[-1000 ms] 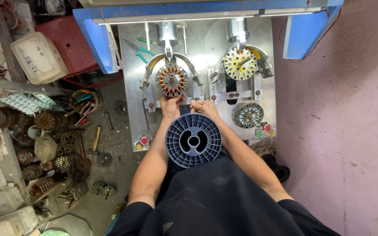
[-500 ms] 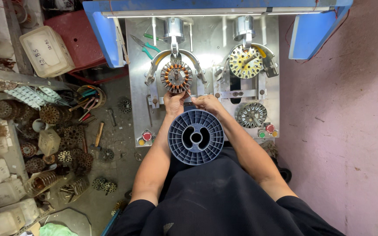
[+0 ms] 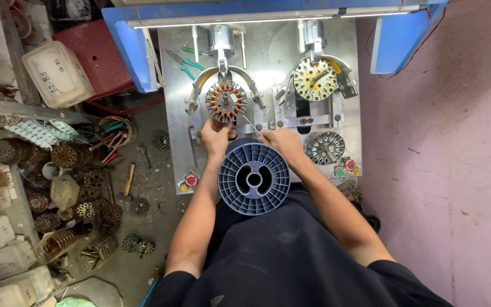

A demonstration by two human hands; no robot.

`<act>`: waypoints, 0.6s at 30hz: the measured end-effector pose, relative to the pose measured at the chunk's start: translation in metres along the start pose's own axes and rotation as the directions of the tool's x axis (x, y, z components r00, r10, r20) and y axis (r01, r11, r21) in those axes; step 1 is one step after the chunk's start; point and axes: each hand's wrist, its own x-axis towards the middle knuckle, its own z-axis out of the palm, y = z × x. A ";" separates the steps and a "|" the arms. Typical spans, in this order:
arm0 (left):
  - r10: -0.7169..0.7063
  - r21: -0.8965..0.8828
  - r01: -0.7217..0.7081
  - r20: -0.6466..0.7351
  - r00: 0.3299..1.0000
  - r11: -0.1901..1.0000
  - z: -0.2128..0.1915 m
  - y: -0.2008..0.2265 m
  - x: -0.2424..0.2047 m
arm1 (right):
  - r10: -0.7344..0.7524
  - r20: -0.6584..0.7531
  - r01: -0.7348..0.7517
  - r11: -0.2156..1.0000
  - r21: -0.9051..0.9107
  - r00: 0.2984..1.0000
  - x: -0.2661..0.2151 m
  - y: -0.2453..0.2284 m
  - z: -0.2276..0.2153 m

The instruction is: The person operates a dual-station motor winding machine, removes a wound rotor, and places it into a blue plastic housing. They then adjust the machine's right-side fixture and continue handling the rotor and housing.

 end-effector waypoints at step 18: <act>0.756 0.564 -0.766 0.343 0.558 0.309 0.024 0.126 -0.011 | 0.302 -0.213 -0.293 0.953 0.075 0.929 -0.107 0.033 -0.002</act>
